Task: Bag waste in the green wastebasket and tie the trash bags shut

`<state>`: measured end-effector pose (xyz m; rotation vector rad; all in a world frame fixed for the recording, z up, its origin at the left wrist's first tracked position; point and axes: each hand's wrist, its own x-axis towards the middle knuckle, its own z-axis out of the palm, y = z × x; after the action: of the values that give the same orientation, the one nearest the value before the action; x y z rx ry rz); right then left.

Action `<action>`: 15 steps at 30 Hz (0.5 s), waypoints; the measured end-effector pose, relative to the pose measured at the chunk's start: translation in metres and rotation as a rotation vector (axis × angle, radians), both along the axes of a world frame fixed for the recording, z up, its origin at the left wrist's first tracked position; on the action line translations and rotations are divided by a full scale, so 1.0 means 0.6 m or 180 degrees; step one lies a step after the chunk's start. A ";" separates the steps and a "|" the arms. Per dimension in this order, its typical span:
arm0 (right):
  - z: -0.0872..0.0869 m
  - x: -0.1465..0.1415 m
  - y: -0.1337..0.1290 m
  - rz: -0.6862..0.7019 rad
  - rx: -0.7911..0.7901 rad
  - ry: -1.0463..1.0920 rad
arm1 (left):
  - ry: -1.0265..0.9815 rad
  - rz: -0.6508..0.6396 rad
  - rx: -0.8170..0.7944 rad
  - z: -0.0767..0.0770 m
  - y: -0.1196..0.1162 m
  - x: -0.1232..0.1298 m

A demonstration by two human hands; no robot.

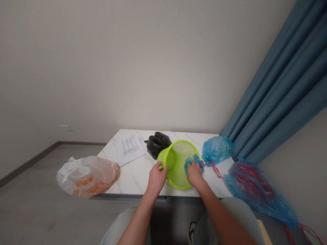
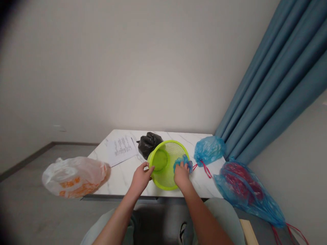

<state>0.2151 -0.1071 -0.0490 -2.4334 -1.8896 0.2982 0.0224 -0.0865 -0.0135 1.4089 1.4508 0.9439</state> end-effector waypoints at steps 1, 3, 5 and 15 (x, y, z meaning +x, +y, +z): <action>0.004 0.003 0.005 -0.0197 0.0186 0.0042 | -0.0071 -0.0073 -0.0038 0.000 -0.003 0.001; 0.010 0.009 0.017 -0.0567 0.0721 0.0174 | -0.0203 -0.0177 -0.0090 -0.002 -0.009 0.006; 0.015 0.012 0.030 -0.0875 0.1426 0.0430 | -0.0278 -0.0267 -0.0107 -0.004 -0.016 0.012; 0.053 -0.003 0.067 -0.2008 0.2545 0.2018 | 0.0022 -0.0939 0.0006 0.001 -0.047 0.032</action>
<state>0.2133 -0.0668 -0.0175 -1.8955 -0.7172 0.1856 0.0417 -0.1144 -0.0131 1.5765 1.2044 0.7532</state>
